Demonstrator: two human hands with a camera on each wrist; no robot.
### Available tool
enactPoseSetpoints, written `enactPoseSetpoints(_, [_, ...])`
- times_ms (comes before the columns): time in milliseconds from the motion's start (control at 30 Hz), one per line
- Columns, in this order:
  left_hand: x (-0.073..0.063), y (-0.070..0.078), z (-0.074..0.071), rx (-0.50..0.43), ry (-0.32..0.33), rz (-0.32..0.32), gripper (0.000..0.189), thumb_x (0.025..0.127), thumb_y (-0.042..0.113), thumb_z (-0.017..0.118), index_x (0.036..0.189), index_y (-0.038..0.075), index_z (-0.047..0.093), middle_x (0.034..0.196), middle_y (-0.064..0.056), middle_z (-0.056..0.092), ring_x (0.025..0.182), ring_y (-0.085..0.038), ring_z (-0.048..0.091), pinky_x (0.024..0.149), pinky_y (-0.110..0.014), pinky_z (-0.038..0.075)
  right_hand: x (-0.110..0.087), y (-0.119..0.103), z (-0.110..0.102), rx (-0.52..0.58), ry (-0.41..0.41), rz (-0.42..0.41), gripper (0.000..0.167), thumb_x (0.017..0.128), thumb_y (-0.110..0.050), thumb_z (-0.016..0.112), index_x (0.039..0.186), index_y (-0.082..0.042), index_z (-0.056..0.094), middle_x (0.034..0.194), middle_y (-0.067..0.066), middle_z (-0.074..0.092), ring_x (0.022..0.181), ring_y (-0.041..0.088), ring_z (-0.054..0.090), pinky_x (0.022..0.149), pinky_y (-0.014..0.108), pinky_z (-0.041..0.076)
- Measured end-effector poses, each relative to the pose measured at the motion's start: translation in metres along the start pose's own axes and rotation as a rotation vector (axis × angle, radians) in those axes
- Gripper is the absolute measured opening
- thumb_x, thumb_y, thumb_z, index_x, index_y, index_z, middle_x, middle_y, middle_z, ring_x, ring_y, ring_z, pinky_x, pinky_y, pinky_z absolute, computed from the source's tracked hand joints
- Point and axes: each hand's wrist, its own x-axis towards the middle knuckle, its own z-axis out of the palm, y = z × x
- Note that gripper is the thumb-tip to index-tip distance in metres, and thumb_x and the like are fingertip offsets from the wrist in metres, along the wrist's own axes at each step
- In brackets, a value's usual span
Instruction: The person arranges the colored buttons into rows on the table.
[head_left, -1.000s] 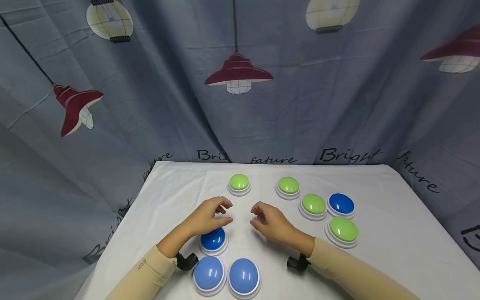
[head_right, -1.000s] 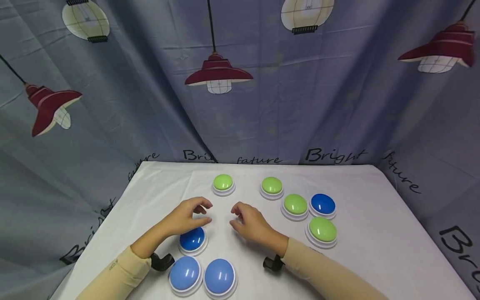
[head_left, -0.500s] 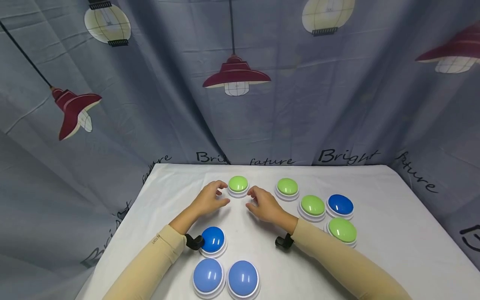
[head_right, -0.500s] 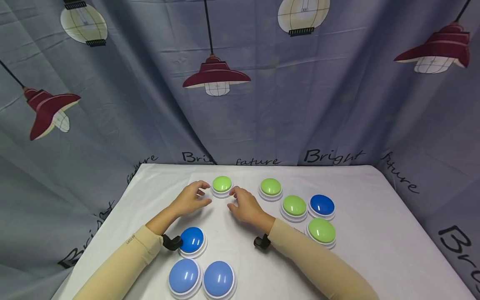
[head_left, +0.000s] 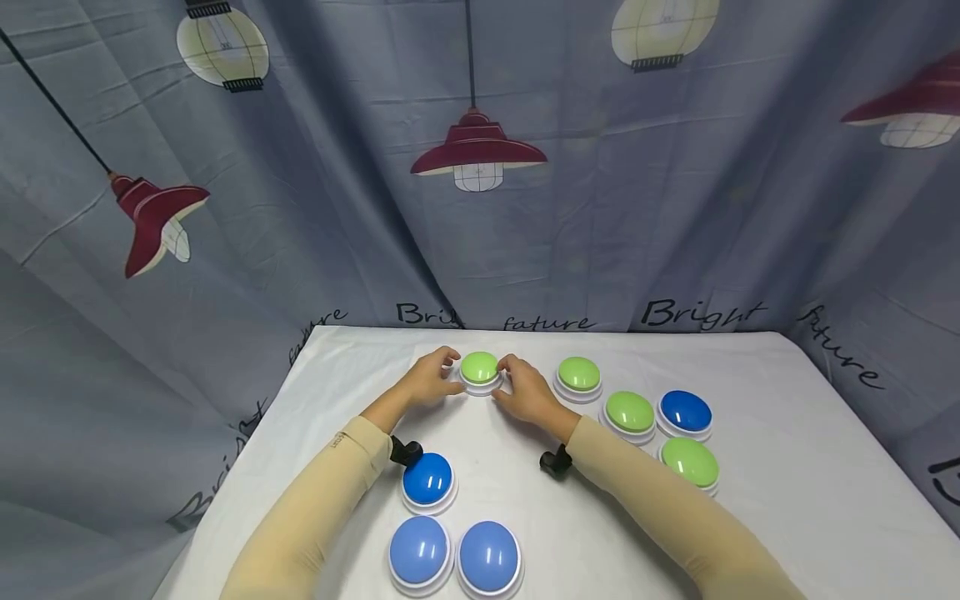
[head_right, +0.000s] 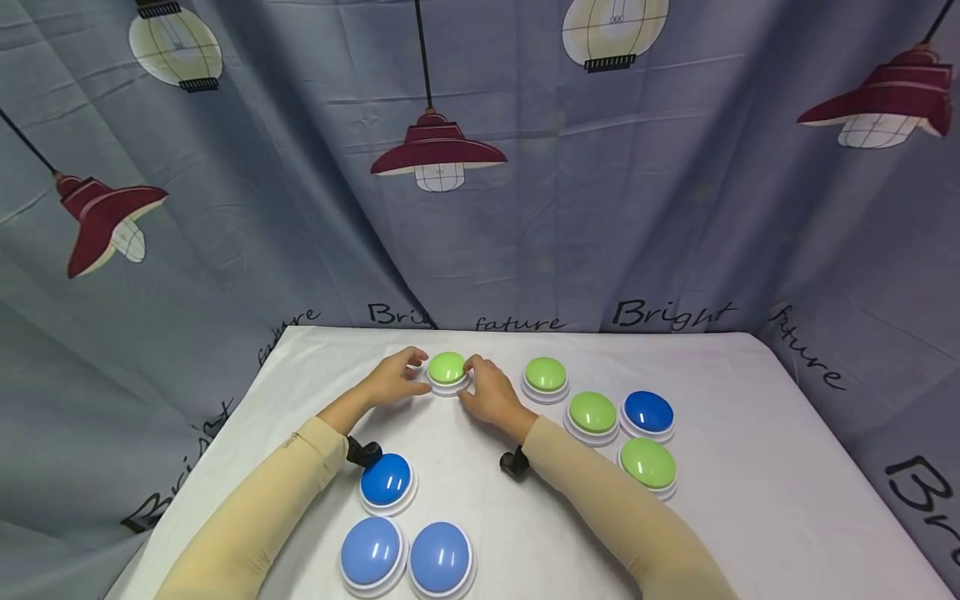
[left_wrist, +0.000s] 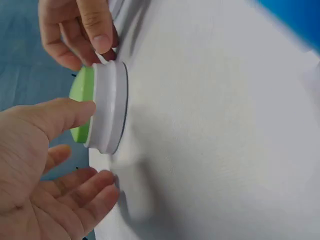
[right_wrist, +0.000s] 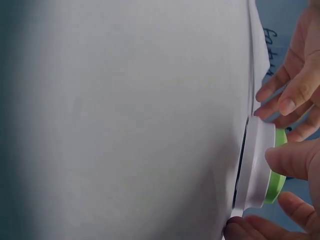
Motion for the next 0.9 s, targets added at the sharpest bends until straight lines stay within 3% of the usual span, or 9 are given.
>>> enactPoseSetpoints(400, [0.016, 0.003, 0.006, -0.041, -0.050, 0.083, 0.062, 0.083, 0.016, 0.081, 0.135, 0.008, 0.048, 0.135, -0.014, 0.054, 0.118, -0.028, 0.057, 0.099, -0.041, 0.046, 0.019, 0.000, 0.002, 0.032, -0.043, 0.022, 0.050, 0.083, -0.011, 0.080, 0.122, -0.004, 0.050, 0.121, 0.015, 0.062, 0.114, 0.028, 0.059, 0.100, 0.041, 0.045])
enactPoseSetpoints(700, [0.016, 0.005, 0.007, -0.018, -0.037, 0.084, 0.063, 0.082, 0.016, 0.082, 0.135, 0.011, 0.049, 0.133, -0.013, 0.056, 0.114, -0.026, 0.057, 0.098, -0.041, 0.046, 0.019, 0.000, 0.002, 0.048, -0.056, 0.030, 0.053, 0.083, -0.013, 0.081, 0.124, -0.004, 0.049, 0.124, 0.016, 0.061, 0.118, 0.028, 0.057, 0.104, 0.040, 0.043])
enactPoseSetpoints(900, [0.012, 0.006, 0.005, 0.023, -0.044, 0.088, 0.065, 0.081, 0.019, 0.084, 0.136, 0.013, 0.049, 0.131, -0.011, 0.058, 0.111, -0.024, 0.057, 0.096, -0.041, 0.046, 0.015, -0.001, 0.002, 0.047, -0.057, 0.011, 0.052, 0.082, -0.013, 0.081, 0.123, -0.005, 0.050, 0.120, 0.014, 0.062, 0.112, 0.026, 0.059, 0.100, 0.040, 0.046])
